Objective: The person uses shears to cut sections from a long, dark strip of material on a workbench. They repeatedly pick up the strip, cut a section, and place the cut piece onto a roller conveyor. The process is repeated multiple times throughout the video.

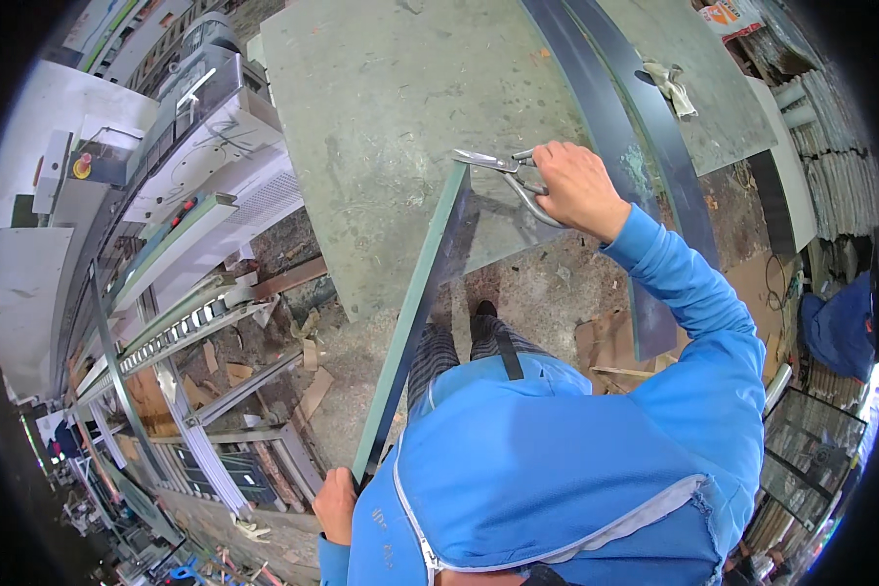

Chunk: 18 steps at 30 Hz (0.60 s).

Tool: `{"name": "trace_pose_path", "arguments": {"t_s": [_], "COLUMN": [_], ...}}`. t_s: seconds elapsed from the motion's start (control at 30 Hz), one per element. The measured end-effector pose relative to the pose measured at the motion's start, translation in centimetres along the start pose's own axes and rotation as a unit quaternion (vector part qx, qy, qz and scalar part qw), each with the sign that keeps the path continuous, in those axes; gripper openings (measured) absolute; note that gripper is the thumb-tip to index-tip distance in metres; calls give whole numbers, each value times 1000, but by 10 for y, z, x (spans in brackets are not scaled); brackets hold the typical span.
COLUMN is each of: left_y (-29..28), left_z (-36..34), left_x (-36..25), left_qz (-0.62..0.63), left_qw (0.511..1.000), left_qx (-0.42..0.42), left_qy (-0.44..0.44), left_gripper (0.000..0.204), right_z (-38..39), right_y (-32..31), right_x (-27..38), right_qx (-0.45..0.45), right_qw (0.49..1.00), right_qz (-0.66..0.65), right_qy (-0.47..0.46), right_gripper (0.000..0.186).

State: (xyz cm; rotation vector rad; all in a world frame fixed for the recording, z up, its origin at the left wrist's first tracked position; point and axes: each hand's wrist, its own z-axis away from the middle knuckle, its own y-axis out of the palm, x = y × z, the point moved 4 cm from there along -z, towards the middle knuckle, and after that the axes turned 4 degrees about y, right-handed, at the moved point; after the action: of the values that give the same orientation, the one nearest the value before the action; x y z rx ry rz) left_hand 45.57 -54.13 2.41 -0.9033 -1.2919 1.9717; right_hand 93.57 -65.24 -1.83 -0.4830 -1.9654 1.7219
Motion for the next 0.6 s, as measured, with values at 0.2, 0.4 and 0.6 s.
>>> {"name": "trace_pose_path", "arguments": {"t_s": [0.2,0.4,0.6], "left_y": [4,11,16], "left_z": [2,1,4], "left_x": [-1,4,10], "left_qz": [-25,-19,-44], "left_qw": [1000,1000,999], "left_qx": [-4,4,-22], "left_qy": [-8,-11,7], "left_gripper": [14,14,16], "right_z": [2,2,3], "right_y": [-2,7,11], "right_x": [-1,-7,-16], "right_qx": [30,41,44], "right_qw": [999,999,996], "right_qz": [-15,-18,-14], "right_qy": [-18,-26,-72], "right_gripper": [23,20,18]}}
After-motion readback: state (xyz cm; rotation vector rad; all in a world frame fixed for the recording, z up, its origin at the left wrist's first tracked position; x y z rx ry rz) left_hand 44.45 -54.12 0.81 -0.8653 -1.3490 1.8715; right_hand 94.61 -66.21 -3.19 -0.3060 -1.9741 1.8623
